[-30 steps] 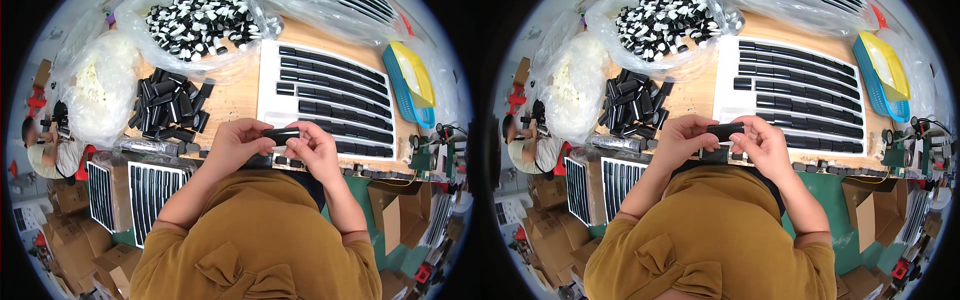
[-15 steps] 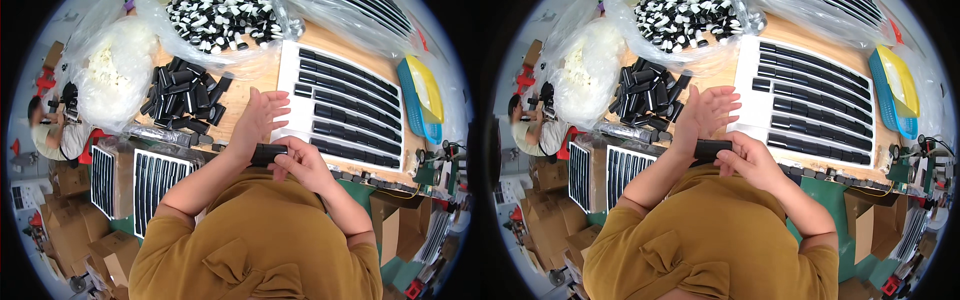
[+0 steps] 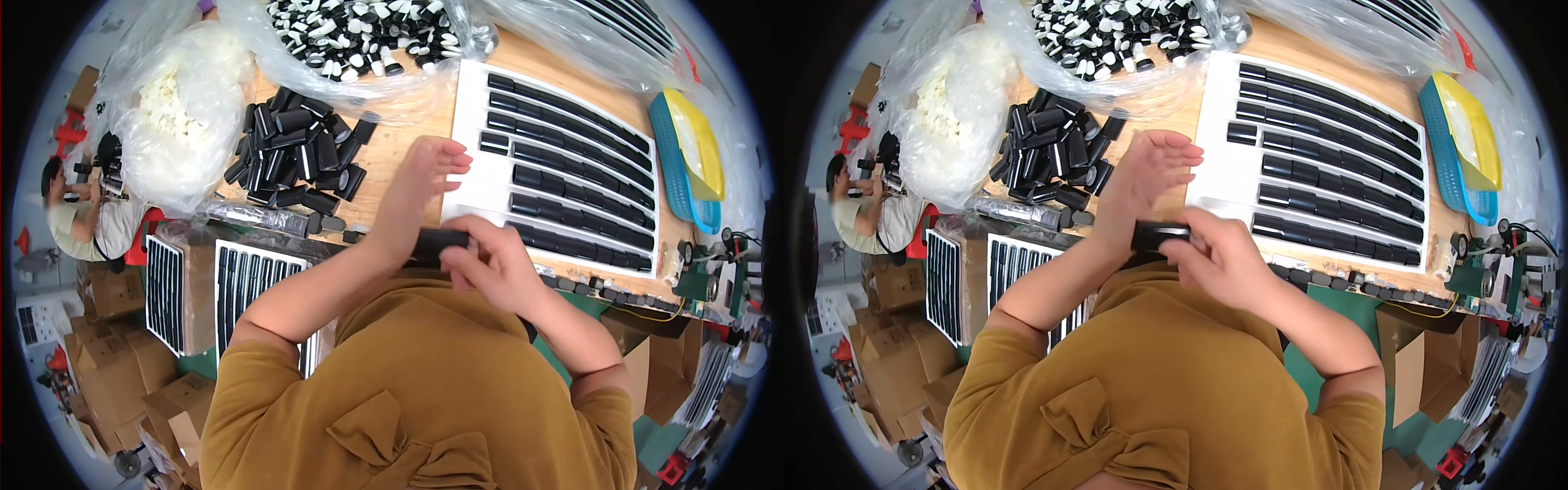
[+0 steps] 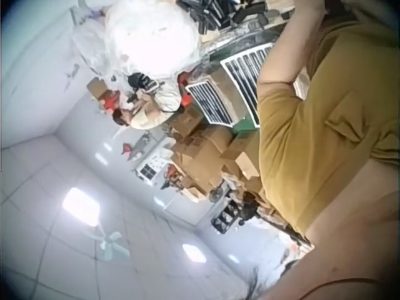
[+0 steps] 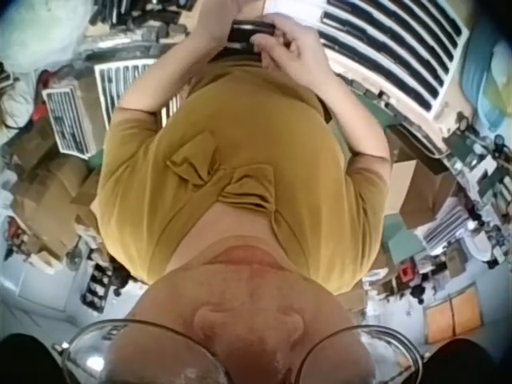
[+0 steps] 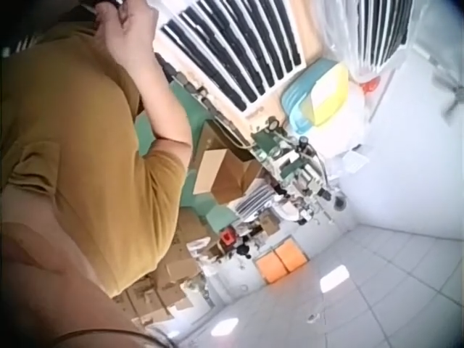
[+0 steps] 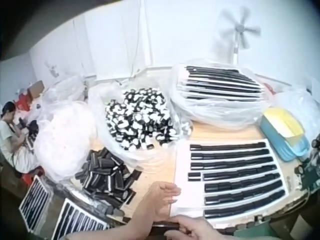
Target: Assemble small plastic components by inserting white parts into black cylindrical housings and arranging them on a tray.
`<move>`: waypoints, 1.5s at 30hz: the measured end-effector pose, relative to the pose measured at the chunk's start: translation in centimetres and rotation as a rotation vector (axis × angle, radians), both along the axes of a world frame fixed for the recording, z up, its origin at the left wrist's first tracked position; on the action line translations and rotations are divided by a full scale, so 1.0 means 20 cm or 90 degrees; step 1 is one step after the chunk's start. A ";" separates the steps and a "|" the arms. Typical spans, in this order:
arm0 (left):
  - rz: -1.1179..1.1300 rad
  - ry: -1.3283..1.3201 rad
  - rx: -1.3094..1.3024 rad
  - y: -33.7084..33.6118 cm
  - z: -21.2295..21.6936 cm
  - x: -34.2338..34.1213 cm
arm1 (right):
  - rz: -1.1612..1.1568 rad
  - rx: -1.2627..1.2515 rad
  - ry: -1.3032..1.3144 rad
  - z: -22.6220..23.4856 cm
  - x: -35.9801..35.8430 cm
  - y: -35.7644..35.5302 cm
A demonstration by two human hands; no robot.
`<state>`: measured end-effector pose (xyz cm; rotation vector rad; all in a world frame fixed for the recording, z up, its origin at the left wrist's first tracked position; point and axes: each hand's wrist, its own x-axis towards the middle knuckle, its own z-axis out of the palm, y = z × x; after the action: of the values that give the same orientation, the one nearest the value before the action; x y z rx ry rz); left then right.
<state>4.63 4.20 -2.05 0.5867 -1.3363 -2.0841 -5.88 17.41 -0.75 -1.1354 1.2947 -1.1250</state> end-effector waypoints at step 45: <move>0.336 -0.476 -0.634 -1.01 -0.37 -0.39 | -0.665 -0.098 -0.136 -0.26 -0.57 0.12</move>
<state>-3.14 -16.05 -9.43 1.1131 -2.0740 -0.5984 -17.35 19.86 -5.89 -0.3520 1.6807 -2.0543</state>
